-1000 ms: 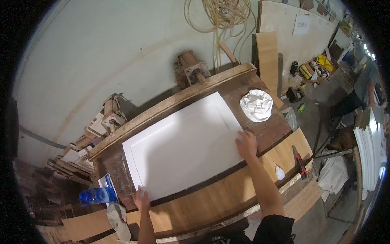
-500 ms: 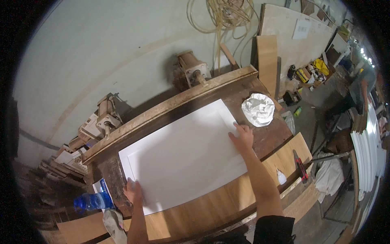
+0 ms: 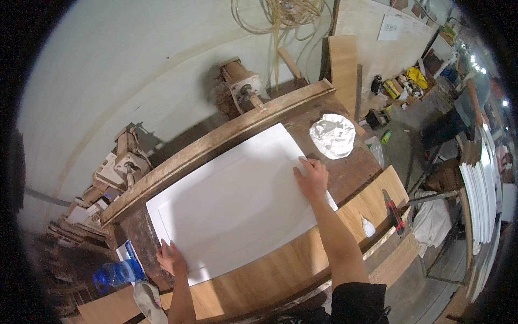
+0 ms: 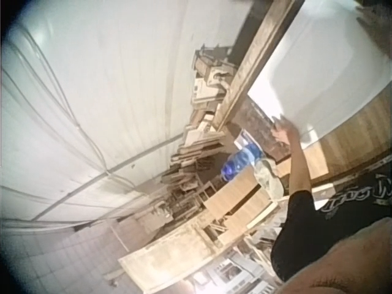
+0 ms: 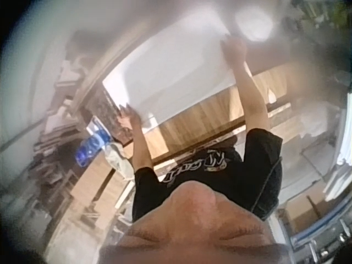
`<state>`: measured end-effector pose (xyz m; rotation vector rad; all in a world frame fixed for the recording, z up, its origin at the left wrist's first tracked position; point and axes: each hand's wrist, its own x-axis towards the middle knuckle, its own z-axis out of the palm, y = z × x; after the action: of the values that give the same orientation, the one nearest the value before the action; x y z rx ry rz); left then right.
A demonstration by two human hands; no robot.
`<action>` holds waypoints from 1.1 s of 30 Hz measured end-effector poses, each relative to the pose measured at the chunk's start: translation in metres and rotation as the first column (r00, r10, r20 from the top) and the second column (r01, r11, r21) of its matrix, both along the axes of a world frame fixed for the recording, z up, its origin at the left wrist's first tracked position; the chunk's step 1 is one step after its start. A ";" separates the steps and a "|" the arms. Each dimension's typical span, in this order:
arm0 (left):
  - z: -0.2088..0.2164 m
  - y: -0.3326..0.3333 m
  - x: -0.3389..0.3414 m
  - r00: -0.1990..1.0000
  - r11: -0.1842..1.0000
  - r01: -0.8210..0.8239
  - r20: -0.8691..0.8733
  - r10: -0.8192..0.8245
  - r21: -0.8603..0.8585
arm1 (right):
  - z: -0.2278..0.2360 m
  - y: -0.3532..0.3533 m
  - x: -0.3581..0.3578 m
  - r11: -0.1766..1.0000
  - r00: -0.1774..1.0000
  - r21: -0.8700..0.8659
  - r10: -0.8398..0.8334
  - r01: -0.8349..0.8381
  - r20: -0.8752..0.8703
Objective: The recorder is moving and organizing white finished cabinet doors on a workbench and around the workshop area.
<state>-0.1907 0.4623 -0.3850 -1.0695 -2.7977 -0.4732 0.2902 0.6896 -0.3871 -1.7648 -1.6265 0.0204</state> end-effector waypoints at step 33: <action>-0.001 0.002 0.003 0.999 0.999 -0.038 0.028 0.038 -0.001 | 0.010 -0.002 -0.004 0.997 0.996 -0.064 -0.042 0.047 0.084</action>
<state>-0.1878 0.4647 -0.3861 -1.0155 -2.8368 -0.4864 0.2866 0.6878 -0.3769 -1.8739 -1.6614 -0.0199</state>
